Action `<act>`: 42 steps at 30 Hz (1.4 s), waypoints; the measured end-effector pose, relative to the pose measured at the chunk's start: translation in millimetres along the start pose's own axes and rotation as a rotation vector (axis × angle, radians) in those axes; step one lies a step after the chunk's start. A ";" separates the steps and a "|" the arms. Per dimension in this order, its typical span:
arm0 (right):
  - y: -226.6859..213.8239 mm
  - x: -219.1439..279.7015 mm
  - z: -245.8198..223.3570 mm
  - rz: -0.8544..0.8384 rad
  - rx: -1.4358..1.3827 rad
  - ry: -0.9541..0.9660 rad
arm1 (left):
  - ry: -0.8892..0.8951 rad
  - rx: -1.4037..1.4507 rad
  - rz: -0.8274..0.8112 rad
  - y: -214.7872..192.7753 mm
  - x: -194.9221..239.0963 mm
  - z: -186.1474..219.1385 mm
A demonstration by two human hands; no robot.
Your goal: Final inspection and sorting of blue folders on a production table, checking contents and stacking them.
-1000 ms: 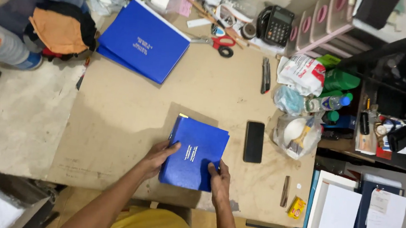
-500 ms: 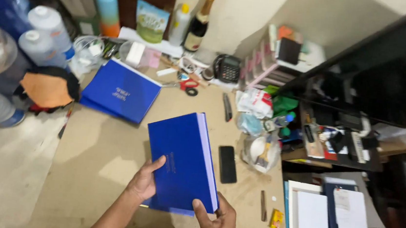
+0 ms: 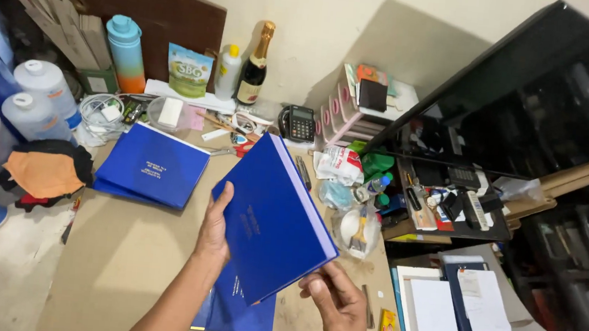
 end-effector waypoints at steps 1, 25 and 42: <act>4.3 -1.2 -5.2 -0.064 0.029 -0.098 | -0.029 0.023 -0.028 7.6 3.7 1.0; 28.0 -13.6 -38.6 -0.060 0.186 -0.301 | -0.173 0.201 -0.285 53.7 5.0 -4.5; 52.5 4.9 -51.7 -0.138 0.400 -0.445 | -0.156 0.246 -0.269 53.1 -9.0 -8.2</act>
Point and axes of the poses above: each hand's wrist, its own x-axis away from the middle knuckle, its own y-axis out of the palm, z = x × y, the point moved 5 cm from there along -x, towards the middle knuckle, and after that the axes turned 8 degrees about -x, right-handed, at the moved point
